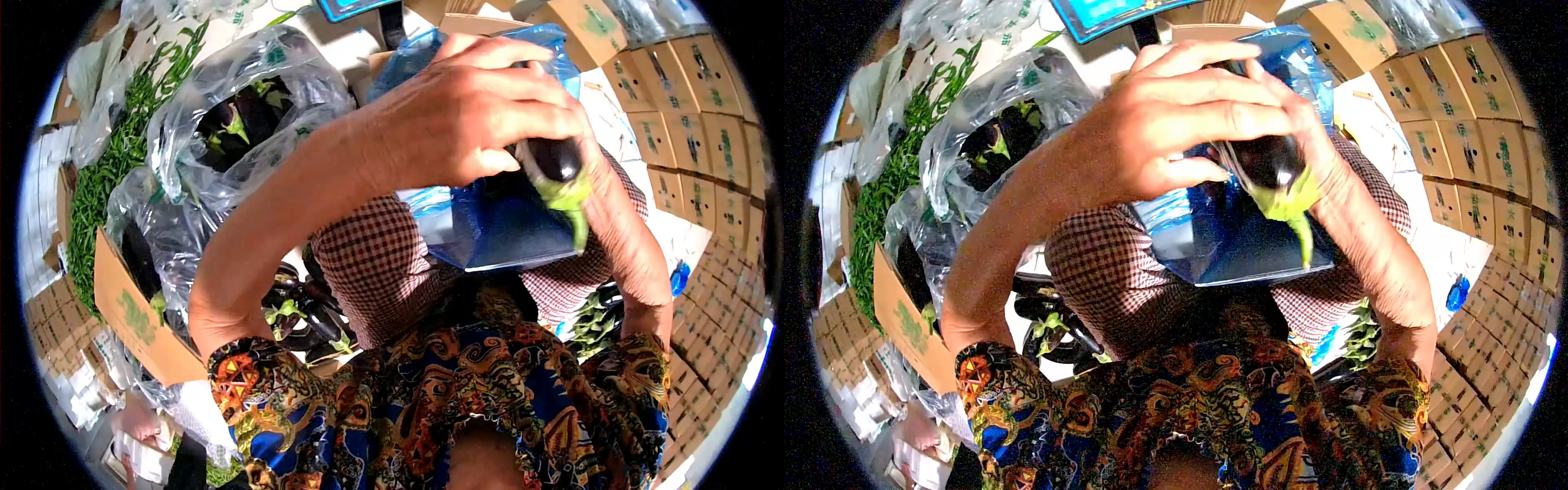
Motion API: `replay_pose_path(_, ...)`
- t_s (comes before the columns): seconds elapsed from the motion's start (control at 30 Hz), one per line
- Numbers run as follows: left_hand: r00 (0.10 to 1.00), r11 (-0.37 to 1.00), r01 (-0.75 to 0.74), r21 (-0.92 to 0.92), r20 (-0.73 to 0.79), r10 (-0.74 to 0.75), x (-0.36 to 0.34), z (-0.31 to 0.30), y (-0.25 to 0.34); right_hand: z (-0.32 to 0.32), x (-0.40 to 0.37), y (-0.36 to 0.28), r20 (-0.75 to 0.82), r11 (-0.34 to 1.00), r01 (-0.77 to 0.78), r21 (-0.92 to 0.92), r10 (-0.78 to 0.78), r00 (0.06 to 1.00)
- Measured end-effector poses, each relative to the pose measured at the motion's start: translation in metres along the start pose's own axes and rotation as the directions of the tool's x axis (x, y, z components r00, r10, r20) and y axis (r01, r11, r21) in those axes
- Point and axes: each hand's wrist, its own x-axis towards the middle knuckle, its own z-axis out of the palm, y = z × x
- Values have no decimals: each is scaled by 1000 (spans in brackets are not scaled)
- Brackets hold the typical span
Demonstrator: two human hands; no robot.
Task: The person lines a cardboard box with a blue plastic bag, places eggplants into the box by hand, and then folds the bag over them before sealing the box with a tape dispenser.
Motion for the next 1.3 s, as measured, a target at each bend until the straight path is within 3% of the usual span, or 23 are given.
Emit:
replay_pose_path(0.03, 999, 997, 48, -53, 22, -47, -4, 3, -8, -9, -2, 5, 48, 926, -234, 298, 230, 972)
replay_pose_path(0.07, 983, 982, 183, -34, 35, -182, -13, -1, -11, -19, -3, 9, 94, 713, -418, 562, 447, 889)
replay_pose_path(0.1, 948, 949, 316, -12, 47, -315, -21, -13, -12, -24, -1, 17, 191, 619, -545, 565, 544, 817)
replay_pose_path(0.17, 774, 753, 611, -246, -15, -633, -58, -16, -34, -33, 8, 38, 155, 629, -667, 400, 670, 726)
replay_pose_path(0.2, 721, 718, 676, -162, -54, -691, -77, -12, -39, -31, 14, 40, 103, 643, -714, 277, 719, 688)
replay_pose_path(0.27, 616, 622, 780, -73, -91, -783, -104, -1, -42, -30, 31, 79, -223, 709, -705, -20, 684, 695)
replay_pose_path(0.3, 562, 566, 822, -65, -76, -824, -113, 5, -37, -24, 38, 86, -240, 718, -696, -15, 673, 700)
replay_pose_path(0.37, 506, 511, 851, -116, -75, -859, -133, 20, -33, -25, 52, 116, -226, 804, -587, -94, 557, 799)
replay_pose_path(0.4, 479, 484, 863, -143, -74, -875, -139, 25, -32, -23, 64, 126, -246, 827, -488, -279, 429, 869)
replay_pose_path(0.43, 485, 492, 860, -136, -85, -870, -142, 28, -31, -27, 85, 193, -288, 836, -292, -465, 169, 943)
replay_pose_path(0.5, 489, 500, 857, -126, -108, -866, -147, 33, -31, -9, 74, 209, -306, 693, -158, -704, -95, 947)
replay_pose_path(0.57, 452, 462, 877, -135, -99, -886, -147, 34, -29, -1, 72, 219, -304, 642, -156, -751, -126, 944)
replay_pose_path(0.63, 426, 433, 896, -98, -85, -901, -146, 34, -29, 9, 73, 213, -328, 571, -212, -793, -107, 938)
replay_pose_path(0.73, 321, 318, 926, -203, -19, -947, -149, 39, -30, 16, 74, 216, -374, 588, -257, -767, -83, 924)
replay_pose_path(0.87, 316, 294, 879, -375, -4, -949, -147, 49, -25, 26, 76, 229, -465, 610, -318, -726, -95, 880)
replay_pose_path(0.97, 527, 541, 829, -146, -125, -841, -146, 52, -29, 23, 74, 230, -409, 609, -267, -747, -105, 906)
replay_pose_path(1.0, 508, 514, 836, -192, -83, -857, -143, 50, -29, 17, 69, 222, -336, 613, -211, -762, -96, 937)
replay_pose_path(1.07, 469, 449, 851, -273, 10, -883, -148, 45, -33, 15, 56, 202, -236, 481, -130, -867, -166, 957)
replay_pose_path(1.13, 462, 462, 878, -128, -24, -886, -139, 37, -33, 14, 44, 174, -163, 341, -90, -936, -189, 968)
replay_pose_path(1.2, 501, 507, 862, -22, -114, -858, -133, 37, -32, 10, 38, 138, -125, 392, -190, -900, 185, 975)
replay_pose_path(1.23, 466, 474, 880, -36, -128, -875, -132, 38, -31, 10, 31, 128, -93, 404, -246, -881, 363, 927)
replay_pose_path(1.27, 428, 438, 897, -55, -142, -893, -133, 40, -29, 4, 8, 135, 4, 321, -127, -939, 378, 926)
replay_pose_path(1.3, 392, 407, 910, -72, -161, -906, -133, 41, -30, 2, 3, 145, 19, 333, -194, -923, 543, 840)
